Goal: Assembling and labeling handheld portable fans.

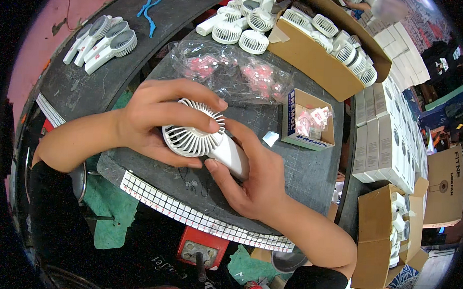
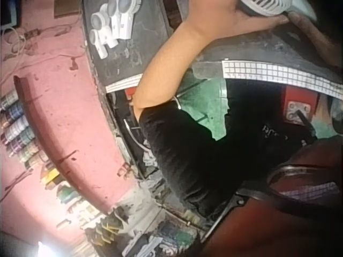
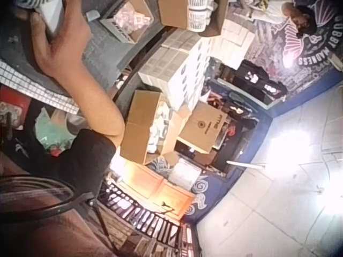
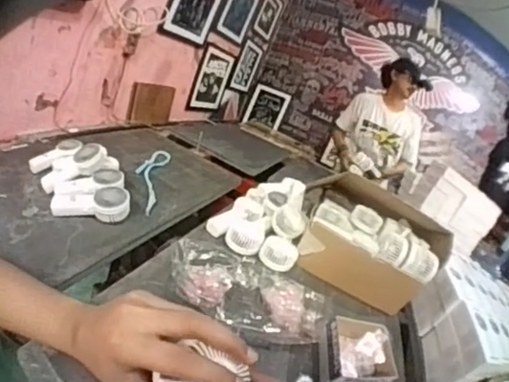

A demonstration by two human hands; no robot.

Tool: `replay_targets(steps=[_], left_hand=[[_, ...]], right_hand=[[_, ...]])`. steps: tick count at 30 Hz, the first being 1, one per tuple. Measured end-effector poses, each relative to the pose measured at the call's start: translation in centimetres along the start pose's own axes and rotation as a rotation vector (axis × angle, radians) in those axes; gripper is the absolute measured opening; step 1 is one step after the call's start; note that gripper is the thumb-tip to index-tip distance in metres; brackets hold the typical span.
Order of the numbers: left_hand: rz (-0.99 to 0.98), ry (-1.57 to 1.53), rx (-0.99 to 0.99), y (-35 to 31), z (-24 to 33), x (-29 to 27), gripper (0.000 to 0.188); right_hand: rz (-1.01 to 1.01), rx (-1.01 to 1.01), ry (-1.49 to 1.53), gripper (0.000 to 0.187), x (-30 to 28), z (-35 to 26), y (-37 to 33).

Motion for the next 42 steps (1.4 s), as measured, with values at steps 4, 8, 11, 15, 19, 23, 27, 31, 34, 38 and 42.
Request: replay_targets(steps=[4, 8, 11, 15, 19, 23, 27, 31, 34, 38, 42], left_hand=[[-0.016, -0.27, -0.128, -1.0, -0.7, -0.7, 0.122], [-0.01, -0.317, -0.183, -1.3, -0.5, -0.5, 0.123], [0.041, -0.423, -0.261, -1.6, -0.2, 0.3, 0.122], [0.059, -0.525, -0.345, -1.8, -0.1, 0.7, 0.112], [0.06, -0.536, -0.369, -1.5, 0.0, 0.5, 0.123], [0.026, -0.541, -0.305, -1.2, -0.2, 0.9, 0.123], [-0.027, -0.606, -0.176, -0.9, 0.5, 1.6, 0.124], [-0.126, -0.628, -0.047, -1.1, 1.0, 2.2, 0.117], [0.045, -0.608, -0.072, -2.0, 0.7, 2.6, 0.105], [0.128, -0.58, -0.084, -3.2, 0.3, 2.9, 0.106], [0.003, -0.577, -0.085, -3.9, 0.2, 2.0, 0.108]], right_hand=[[-0.18, 0.449, 0.666, 0.043, -2.0, -1.4, -0.1], [-0.179, 0.68, 1.122, 0.058, -1.7, -1.0, -0.1], [-0.186, 0.715, 1.343, 0.062, -1.5, -0.9, -0.2], [-0.249, 0.734, 1.417, 0.061, -1.5, -1.0, -0.2], [-0.372, 0.711, 1.373, 0.066, -1.6, -0.5, -0.2], [-0.349, 0.761, 1.353, 0.068, -1.7, -0.8, -0.5], [-0.45, 0.758, 1.272, 0.063, -1.4, -1.4, -0.6], [-0.542, 0.618, 1.196, 0.059, -1.2, -1.6, -0.6], [-0.523, 0.605, 1.202, 0.055, -1.0, -1.5, -0.6], [-0.496, 0.619, 1.172, 0.053, -0.6, -1.8, -0.6], [-0.517, 0.593, 1.175, 0.051, -0.2, -1.5, -0.9]])
Point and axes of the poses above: each hand's wrist, its own y-axis towards the middle knuckle, its own x-axis out of the palm, z = x × y, the point moved 1 cm from there along y, towards the middle knuckle, and after that the axes turned 2 degrees about z, right-handed, at the moved point
